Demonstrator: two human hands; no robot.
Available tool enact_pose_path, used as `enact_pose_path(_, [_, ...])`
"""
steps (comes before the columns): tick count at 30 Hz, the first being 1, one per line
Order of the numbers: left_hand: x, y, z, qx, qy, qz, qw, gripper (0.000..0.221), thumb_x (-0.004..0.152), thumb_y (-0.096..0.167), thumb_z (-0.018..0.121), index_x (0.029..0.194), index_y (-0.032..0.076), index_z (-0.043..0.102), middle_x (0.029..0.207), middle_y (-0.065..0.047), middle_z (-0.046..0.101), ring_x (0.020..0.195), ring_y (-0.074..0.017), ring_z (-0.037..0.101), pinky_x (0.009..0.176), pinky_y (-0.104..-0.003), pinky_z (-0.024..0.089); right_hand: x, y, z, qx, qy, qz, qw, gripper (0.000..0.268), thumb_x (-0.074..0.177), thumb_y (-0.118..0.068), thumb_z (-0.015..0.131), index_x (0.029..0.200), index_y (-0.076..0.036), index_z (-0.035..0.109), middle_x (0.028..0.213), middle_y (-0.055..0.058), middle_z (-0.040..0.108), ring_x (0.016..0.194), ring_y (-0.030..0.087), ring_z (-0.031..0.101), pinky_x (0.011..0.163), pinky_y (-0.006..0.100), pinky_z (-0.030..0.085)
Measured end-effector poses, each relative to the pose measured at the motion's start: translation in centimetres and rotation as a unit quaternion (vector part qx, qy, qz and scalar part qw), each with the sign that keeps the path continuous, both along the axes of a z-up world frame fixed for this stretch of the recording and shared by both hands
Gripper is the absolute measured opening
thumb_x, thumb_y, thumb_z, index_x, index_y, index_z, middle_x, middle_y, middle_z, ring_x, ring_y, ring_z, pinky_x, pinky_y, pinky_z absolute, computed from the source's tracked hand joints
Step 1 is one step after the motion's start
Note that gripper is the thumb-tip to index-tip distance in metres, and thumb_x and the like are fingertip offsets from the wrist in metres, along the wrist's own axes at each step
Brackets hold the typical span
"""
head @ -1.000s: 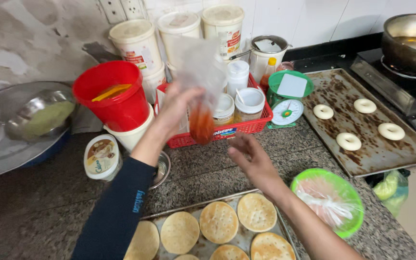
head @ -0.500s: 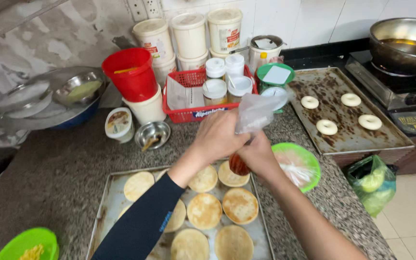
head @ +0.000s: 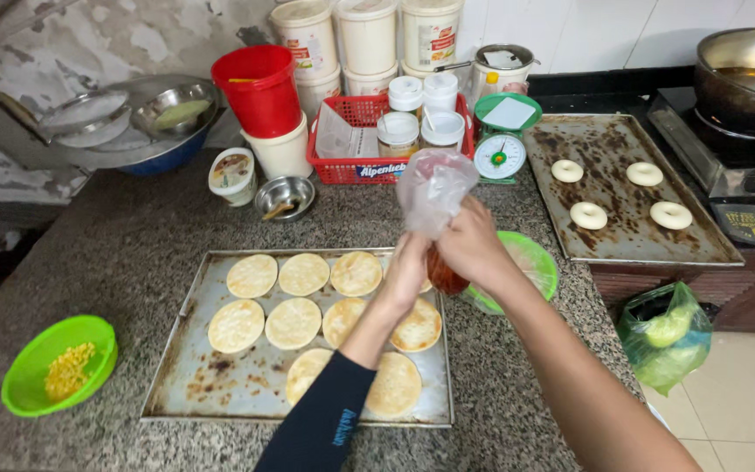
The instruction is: The person arranges small dough rounds onto a baking tray by hand, then uses a piping bag to apply tomato sauce in a spiral pattern onto the center of each round.
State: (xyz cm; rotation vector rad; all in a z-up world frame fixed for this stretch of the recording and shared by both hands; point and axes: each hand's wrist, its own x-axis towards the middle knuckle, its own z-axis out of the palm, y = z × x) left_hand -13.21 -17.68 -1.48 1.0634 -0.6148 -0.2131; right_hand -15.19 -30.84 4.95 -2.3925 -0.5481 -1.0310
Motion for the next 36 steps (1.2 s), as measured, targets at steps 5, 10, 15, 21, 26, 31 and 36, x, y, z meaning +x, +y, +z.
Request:
enact_pose_path(5, [-3.2, -3.9, 0.8, -0.021, 0.041, 0.07, 0.996, 0.03, 0.109, 0.025, 0.044, 0.1, 0.0, 0.058, 0.092, -0.005, 0.057, 0.083, -0.0156, 0.055, 0.076, -0.032, 0.046, -1.3, -1.1, 3.4, 0.31, 0.432, 0.027, 0.846, 0.035, 0.102, -0.034, 0.049, 0.107, -0.005, 0.069, 0.104, 0.015, 0.08, 0.078, 0.018, 0.067, 0.066, 0.037, 0.049])
enact_pose_path(10, [-5.6, -4.5, 3.0, 0.13, 0.053, 0.09, 0.986, 0.037, 0.104, 0.024, 0.041, 0.08, 0.001, 0.056, 0.071, -0.007, 0.058, 0.065, -0.0186, 0.057, 0.059, -0.037, 0.045, -2.8, -1.4, 3.6, 0.523, 0.5, 0.013, 0.69, 0.042, 0.111, -0.042, 0.041, 0.087, -0.009, 0.052, 0.093, 0.021, 0.079, 0.062, 0.026, 0.049, 0.05, 0.04, 0.029])
enact_pose_path(15, [-8.1, -4.4, 5.4, 0.33, -0.075, 0.157, 0.928, 0.036, 0.096, 0.023, 0.038, 0.077, 0.004, 0.062, 0.064, -0.011, 0.07, 0.069, -0.0279, 0.07, 0.074, -0.042, 0.053, -2.3, -2.8, 3.5, 0.635, 0.435, 0.048, 0.636, 0.045, 0.107, -0.045, 0.042, 0.079, -0.011, 0.049, 0.066, 0.005, 0.057, 0.067, 0.023, 0.07, 0.059, 0.036, 0.055])
enact_pose_path(21, [-8.9, -5.2, 2.8, 0.385, -0.245, 0.214, 0.864, 0.037, 0.097, 0.023, 0.038, 0.08, 0.004, 0.065, 0.092, -0.018, 0.073, 0.098, -0.0369, 0.067, 0.104, -0.055, 0.041, -2.1, -5.2, 3.7, 0.705, 0.438, 0.147, 0.537, 0.038, 0.107, -0.046, 0.048, 0.085, -0.015, 0.051, 0.06, -0.008, 0.039, 0.047, 0.007, 0.032, 0.044, 0.027, 0.032])
enact_pose_path(26, [-9.4, -5.2, 1.7, 0.374, -0.298, 0.252, 0.841, 0.035, 0.101, 0.028, 0.053, 0.112, 0.0, 0.07, 0.13, -0.035, 0.055, 0.128, -0.0506, 0.046, 0.105, -0.074, 0.017, -4.6, -4.0, 6.0, 0.664, 0.41, 0.123, 0.613, 0.025, 0.099, -0.037, 0.063, 0.091, -0.015, 0.052, 0.064, -0.007, 0.038, 0.052, 0.008, 0.031, 0.049, 0.026, 0.032])
enact_pose_path(31, [-8.2, -5.3, 3.6, 0.463, -0.028, 0.13, 0.876, 0.036, 0.091, 0.036, 0.056, 0.092, 0.004, 0.071, 0.103, -0.022, 0.073, 0.11, -0.039, 0.07, 0.11, -0.065, 0.036, -6.5, -1.2, 7.5, 0.619, 0.396, 0.114, 0.668, 0.021, 0.086, -0.023, 0.074, 0.097, -0.017, 0.057, 0.074, -0.008, 0.052, 0.057, 0.007, 0.039, 0.054, 0.026, 0.038])
enact_pose_path(36, [-7.9, -4.6, 4.2, 0.443, -0.07, 0.155, 0.88, 0.032, 0.094, 0.03, 0.044, 0.1, 0.011, 0.07, 0.086, -0.017, 0.077, 0.103, -0.0367, 0.07, 0.121, -0.062, 0.014, -5.7, -1.9, 7.0, 0.606, 0.441, 0.193, 0.633, 0.042, 0.1, -0.046, 0.066, 0.088, -0.008, 0.052, 0.065, -0.004, 0.042, 0.054, 0.01, 0.039, 0.051, 0.028, 0.039])
